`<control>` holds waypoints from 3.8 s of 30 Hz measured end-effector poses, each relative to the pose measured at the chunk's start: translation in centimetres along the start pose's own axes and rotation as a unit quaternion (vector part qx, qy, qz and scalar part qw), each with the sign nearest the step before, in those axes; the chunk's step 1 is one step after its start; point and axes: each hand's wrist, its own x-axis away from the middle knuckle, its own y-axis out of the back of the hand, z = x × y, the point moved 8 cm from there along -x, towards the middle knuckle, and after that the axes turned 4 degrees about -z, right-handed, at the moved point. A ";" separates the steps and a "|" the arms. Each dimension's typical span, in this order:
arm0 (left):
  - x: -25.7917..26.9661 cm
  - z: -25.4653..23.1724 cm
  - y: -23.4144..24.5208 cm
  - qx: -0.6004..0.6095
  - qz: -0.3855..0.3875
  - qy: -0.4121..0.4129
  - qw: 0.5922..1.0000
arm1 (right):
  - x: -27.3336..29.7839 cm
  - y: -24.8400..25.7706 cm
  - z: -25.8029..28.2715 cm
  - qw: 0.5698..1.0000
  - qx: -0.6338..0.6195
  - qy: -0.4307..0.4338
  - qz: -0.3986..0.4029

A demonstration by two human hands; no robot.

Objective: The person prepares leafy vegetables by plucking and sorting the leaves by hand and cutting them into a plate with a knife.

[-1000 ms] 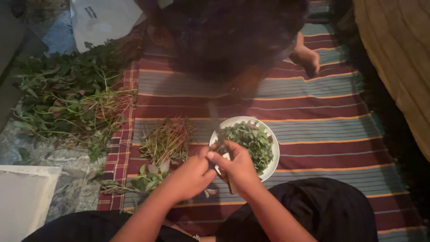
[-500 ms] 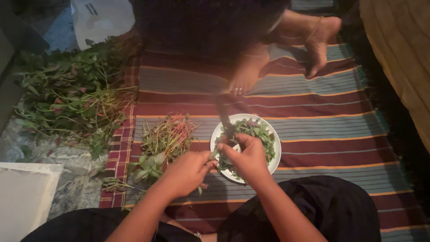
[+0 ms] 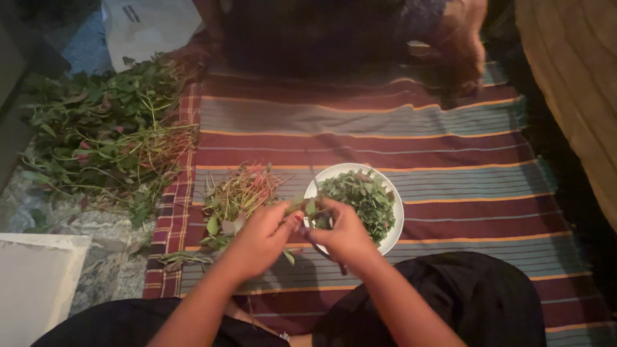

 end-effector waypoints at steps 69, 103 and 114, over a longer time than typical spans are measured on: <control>0.2 2.4 -10.4 -0.325 0.128 0.068 0.935 | 5.7 5.2 -3.5 0.982 -0.019 -0.163 -0.094; 0.2 0.2 -8.5 -0.154 0.100 -0.007 0.983 | 4.9 4.8 -2.7 0.988 -0.051 -0.140 -0.036; -0.6 -0.3 -9.4 -0.384 -0.022 -0.176 0.906 | 4.5 7.4 -2.6 0.974 -0.078 -0.171 -0.130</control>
